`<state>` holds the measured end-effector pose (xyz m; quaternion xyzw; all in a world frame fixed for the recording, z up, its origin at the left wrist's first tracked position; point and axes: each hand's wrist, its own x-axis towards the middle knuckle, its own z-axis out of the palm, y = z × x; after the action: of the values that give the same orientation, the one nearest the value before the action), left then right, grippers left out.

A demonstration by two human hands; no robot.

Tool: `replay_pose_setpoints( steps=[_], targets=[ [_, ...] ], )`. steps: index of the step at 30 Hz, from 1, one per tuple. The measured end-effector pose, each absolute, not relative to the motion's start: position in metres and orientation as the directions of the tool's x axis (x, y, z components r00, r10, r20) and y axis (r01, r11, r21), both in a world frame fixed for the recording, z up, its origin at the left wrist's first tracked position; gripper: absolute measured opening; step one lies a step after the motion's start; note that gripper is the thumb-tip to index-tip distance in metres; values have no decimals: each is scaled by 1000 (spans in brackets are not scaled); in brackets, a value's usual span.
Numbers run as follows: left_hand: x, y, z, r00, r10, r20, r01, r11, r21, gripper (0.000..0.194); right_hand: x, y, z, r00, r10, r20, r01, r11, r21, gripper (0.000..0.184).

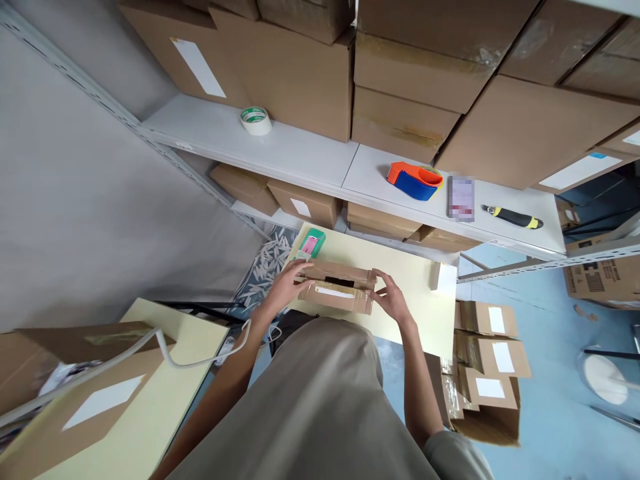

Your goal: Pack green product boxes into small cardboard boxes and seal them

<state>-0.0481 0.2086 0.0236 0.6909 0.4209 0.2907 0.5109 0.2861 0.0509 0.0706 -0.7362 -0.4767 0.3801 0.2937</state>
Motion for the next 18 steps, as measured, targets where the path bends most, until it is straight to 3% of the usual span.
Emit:
replay_pose_setpoints(
  steps=[3, 7, 10, 12, 15, 17, 18],
  targets=[
    [-45, 205, 16, 465, 885, 18, 291, -172, 941, 27, 285, 51, 65, 252, 942, -220, 538, -325, -777, 51],
    [-41, 206, 5, 450, 893, 34, 284, -179, 942, 22, 281, 51, 64, 225, 954, -197, 547, -291, -785, 54],
    [-35, 211, -8, 439, 898, -35, 275, -98, 957, 27, 280, 52, 58, 254, 951, -178, 545, -292, -786, 56],
    [-30, 215, -20, 376, 920, -114, 215, 33, 976, 44, 283, 54, 48, 334, 926, -176, 510, -335, -792, 69],
    [-22, 217, -40, 270, 912, -310, 43, 310, 950, 83, 291, 55, 25, 474, 840, -266, 349, -456, -818, 112],
    [-20, 216, -52, 328, 834, -444, -82, 493, 866, 93, 296, 55, 9, 465, 795, -388, 185, -517, -836, 130],
    [-19, 214, -57, 398, 784, -476, -139, 564, 814, 94, 297, 54, 3, 404, 796, -450, 103, -528, -843, 130]
  ],
)
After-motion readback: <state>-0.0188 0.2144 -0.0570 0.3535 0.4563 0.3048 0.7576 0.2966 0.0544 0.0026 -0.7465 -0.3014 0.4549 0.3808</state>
